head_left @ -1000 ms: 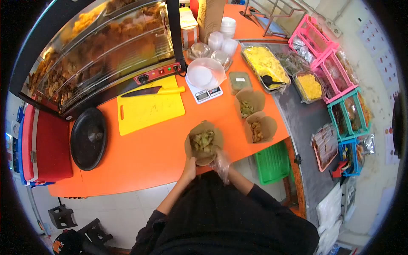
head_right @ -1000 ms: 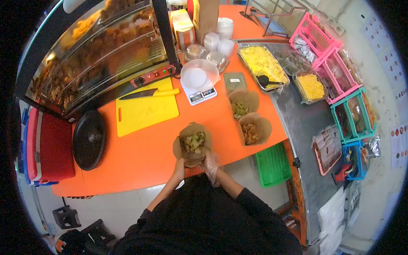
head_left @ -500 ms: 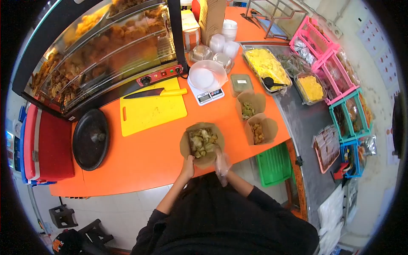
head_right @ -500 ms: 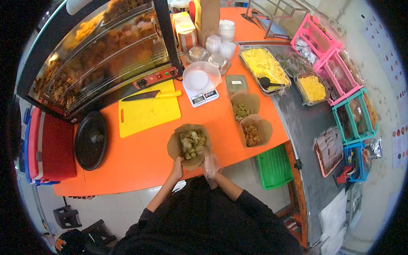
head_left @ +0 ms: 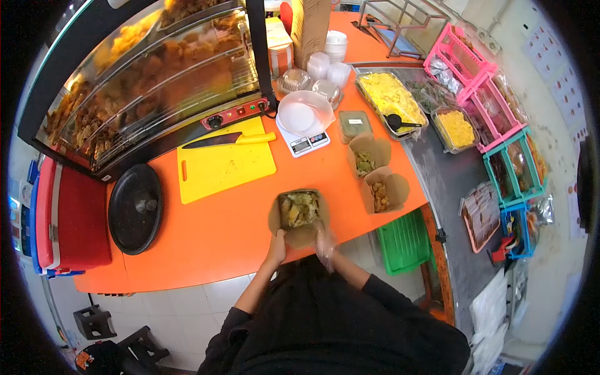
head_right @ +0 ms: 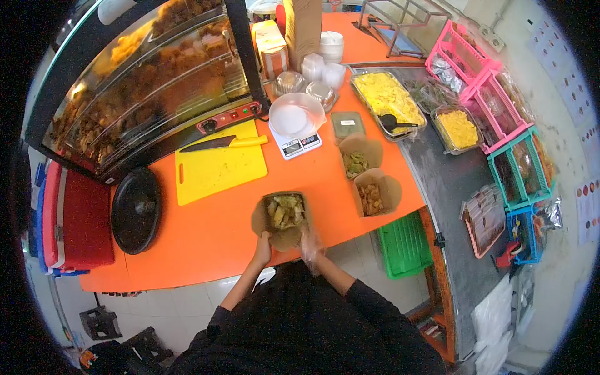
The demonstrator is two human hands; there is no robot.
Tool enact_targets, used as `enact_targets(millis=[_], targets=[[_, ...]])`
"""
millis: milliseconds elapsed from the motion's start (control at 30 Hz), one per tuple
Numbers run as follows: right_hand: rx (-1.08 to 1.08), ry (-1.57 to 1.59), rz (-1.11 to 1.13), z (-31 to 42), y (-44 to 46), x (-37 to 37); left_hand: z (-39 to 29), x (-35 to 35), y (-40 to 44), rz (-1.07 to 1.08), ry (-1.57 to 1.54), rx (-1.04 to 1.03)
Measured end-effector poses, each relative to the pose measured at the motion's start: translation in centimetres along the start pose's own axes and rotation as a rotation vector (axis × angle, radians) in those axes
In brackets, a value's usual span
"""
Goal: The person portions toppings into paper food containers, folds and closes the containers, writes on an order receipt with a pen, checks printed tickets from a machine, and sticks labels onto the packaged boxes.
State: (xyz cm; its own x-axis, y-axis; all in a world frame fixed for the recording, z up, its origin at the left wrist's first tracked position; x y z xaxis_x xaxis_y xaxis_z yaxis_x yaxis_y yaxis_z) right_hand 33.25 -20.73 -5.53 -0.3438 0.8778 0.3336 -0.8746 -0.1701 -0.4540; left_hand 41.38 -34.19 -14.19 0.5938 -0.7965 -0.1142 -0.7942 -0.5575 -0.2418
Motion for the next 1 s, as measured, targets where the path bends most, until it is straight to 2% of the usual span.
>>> enact_targets(millis=[67, 133, 167, 233, 300, 333, 367, 433, 467, 500, 567, 600, 700, 800, 867, 900, 967, 1000], targets=[[-0.039, 0.093, -0.024, -1.4, 2.0, -0.7, 0.2, -0.4, 1.3, 0.013, 0.055, 0.022], [-0.123, -0.146, 0.171, -0.6, 1.5, 0.5, -3.2, -0.6, -0.4, 0.012, 0.040, 0.098], [-0.164, -0.262, 0.267, -0.4, 1.2, 0.8, -3.1, -0.6, -0.7, 0.014, 0.044, 0.054], [-0.155, -0.194, 0.163, -3.7, 2.8, 0.0, -2.9, -1.6, -0.4, 0.021, 0.035, -0.054], [-0.130, -0.164, 0.119, -7.4, 6.0, -1.0, -3.3, -1.9, -0.2, 0.033, 0.055, 0.049], [-0.129, -0.161, 0.127, -7.1, 5.6, -0.8, -3.7, -1.5, -1.2, 0.039, 0.077, 0.117], [-0.227, -0.077, 0.159, -6.9, 5.4, -0.2, -4.1, -1.4, -1.8, 0.056, 0.049, 0.160], [-0.431, 0.085, 0.200, 0.3, 2.0, 2.1, -6.1, -3.0, -0.8, 0.101, -0.029, 0.210], [-0.408, 0.007, 0.241, 1.1, 1.9, 2.9, -5.6, -2.9, -0.3, 0.144, -0.146, 0.188], [-0.402, -0.062, 0.287, 1.1, 1.2, 3.3, -5.6, -2.4, -0.3, 0.182, -0.025, 0.229], [-0.429, 0.006, 0.296, 1.5, 0.8, 4.2, -5.8, -2.3, 0.9, 0.269, 0.220, 0.293], [-0.436, 0.037, 0.295, 1.8, 0.7, 4.8, -6.8, -3.0, 1.1, 0.247, 0.308, 0.264], [-0.380, 0.274, 0.330, 3.5, -0.2, 6.4, -9.5, -4.6, 1.4, 0.193, 0.572, 0.173], [-0.069, -0.182, 0.428, 3.8, 0.6, 9.9, -10.3, -5.1, 2.7, 0.191, 0.762, 0.136], [-0.064, -0.136, 0.511, 5.1, 0.3, 13.0, -13.1, -6.3, 2.7, 0.214, 0.784, 0.170], [-0.064, -0.112, 0.554, 5.9, 0.0, 14.6, -12.6, -6.8, 2.8, 0.230, 0.765, 0.116], [0.066, -0.188, 0.430, 8.4, 0.3, 17.7, -11.4, -7.9, 3.0, 0.261, 0.721, 0.004], [0.132, -0.230, 0.367, 9.4, 0.8, 19.1, -11.3, -8.9, 2.9, 0.301, 0.703, 0.040]])
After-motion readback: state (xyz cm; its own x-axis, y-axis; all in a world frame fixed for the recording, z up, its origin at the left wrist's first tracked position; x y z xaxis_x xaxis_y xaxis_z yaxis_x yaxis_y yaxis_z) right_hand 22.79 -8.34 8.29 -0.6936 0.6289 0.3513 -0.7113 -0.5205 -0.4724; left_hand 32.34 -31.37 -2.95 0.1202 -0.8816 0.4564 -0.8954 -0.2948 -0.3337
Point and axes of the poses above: each hand's wrist, its own y-axis towards the middle knuckle, its own x-axis out of the back of the hand, z = x × y, the point moved 2 cm from there along y, towards the middle knuckle, and after that the axes turned 12 degrees about -y, right-handed, at the moved point
